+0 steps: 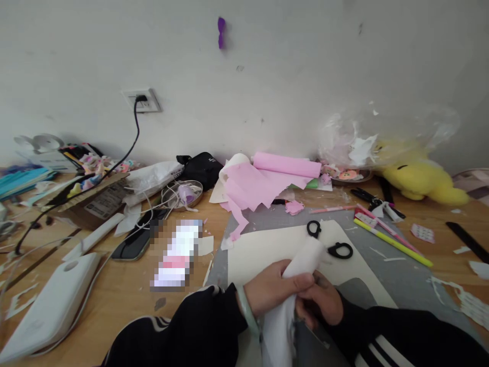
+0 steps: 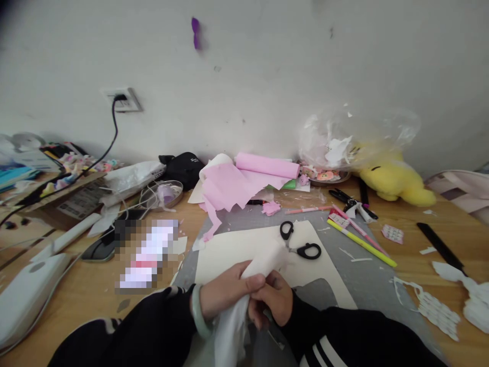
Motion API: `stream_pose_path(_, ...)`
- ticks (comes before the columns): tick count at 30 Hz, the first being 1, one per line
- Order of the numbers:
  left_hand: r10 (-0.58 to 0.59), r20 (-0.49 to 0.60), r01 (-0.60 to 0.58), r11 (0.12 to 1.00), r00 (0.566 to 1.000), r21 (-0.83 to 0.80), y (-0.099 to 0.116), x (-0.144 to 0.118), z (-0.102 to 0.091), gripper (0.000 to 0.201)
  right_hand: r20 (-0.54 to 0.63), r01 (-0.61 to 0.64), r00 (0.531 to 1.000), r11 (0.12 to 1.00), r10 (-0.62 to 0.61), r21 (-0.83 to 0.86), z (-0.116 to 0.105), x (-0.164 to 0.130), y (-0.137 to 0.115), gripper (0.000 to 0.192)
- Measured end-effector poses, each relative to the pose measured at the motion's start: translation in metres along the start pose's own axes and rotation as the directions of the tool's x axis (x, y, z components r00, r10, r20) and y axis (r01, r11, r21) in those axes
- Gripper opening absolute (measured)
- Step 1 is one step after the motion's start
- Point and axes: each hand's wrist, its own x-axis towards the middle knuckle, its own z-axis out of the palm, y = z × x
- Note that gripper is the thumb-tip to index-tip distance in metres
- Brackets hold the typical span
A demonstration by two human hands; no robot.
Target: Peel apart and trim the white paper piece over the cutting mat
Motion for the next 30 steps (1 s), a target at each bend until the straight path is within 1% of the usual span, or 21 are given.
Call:
stream_pose_path(3,0.023,0.011,-0.02,0.972,1.0,-0.235,-0.012,0.003,0.001,0.041,-0.057,-0.013,0.998,1.0,0.013,-0.013,0.002,0.001,-0.001,0.018)
stream_pose_path(5,0.054,0.0,-0.051,0.951,0.999,-0.306,-0.017,0.001,0.0,0.037,-0.072,-0.03,0.997,0.999,0.027,-0.036,0.003,0.002,0.0,0.022)
stream_pose_path(7,0.084,-0.03,-0.089,0.942,0.996,-0.325,-0.019,-0.002,-0.001,0.034,-0.093,-0.043,0.995,0.998,0.038,-0.054,0.004,0.004,0.001,0.021)
stream_pose_path(10,0.066,-0.177,-0.119,0.942,0.982,-0.313,-0.019,-0.003,-0.003,0.03,-0.133,-0.028,0.991,0.998,0.021,-0.052,0.002,0.008,0.003,0.016)
stream_pose_path(13,0.017,-0.349,-0.123,0.951,0.937,-0.283,-0.017,-0.002,-0.005,0.026,-0.119,-0.017,0.993,1.0,0.014,-0.024,0.0,0.011,0.004,0.013)
stream_pose_path(16,0.011,-0.416,-0.136,0.953,0.909,-0.27,-0.014,-0.002,-0.006,0.024,-0.091,-0.037,0.995,0.999,0.037,0.0,-0.002,0.012,0.003,0.012)
stream_pose_path(19,0.015,-0.41,-0.149,0.943,0.912,-0.299,-0.012,-0.003,-0.006,0.027,-0.084,-0.038,0.996,0.999,0.039,0.017,-0.002,0.011,0.004,0.014)
stream_pose_path(22,0.015,-0.374,-0.144,0.936,0.927,-0.32,-0.012,-0.003,-0.006,0.025,-0.086,-0.036,0.996,0.999,0.038,0.018,-0.002,0.012,0.004,0.016)
stream_pose_path(24,0.021,-0.319,-0.138,0.928,0.948,-0.346,-0.013,-0.002,-0.006,0.023,-0.086,-0.044,0.995,0.999,0.044,-0.004,-0.003,0.013,0.003,0.018)
stream_pose_path(27,0.06,-0.191,-0.136,0.9,0.98,-0.414,-0.017,0.0,-0.005,0.024,-0.085,-0.063,0.995,0.996,0.058,-0.057,-0.003,0.015,0.002,0.024)
stream_pose_path(29,0.088,-0.124,-0.134,0.89,0.988,-0.437,-0.019,0.001,-0.004,0.027,-0.091,-0.067,0.994,0.995,0.06,-0.08,-0.003,0.015,0.003,0.029)
stream_pose_path(30,0.091,-0.113,-0.133,0.887,0.989,-0.443,-0.02,0.001,-0.004,0.028,-0.094,-0.066,0.994,0.994,0.058,-0.084,-0.002,0.015,0.003,0.031)
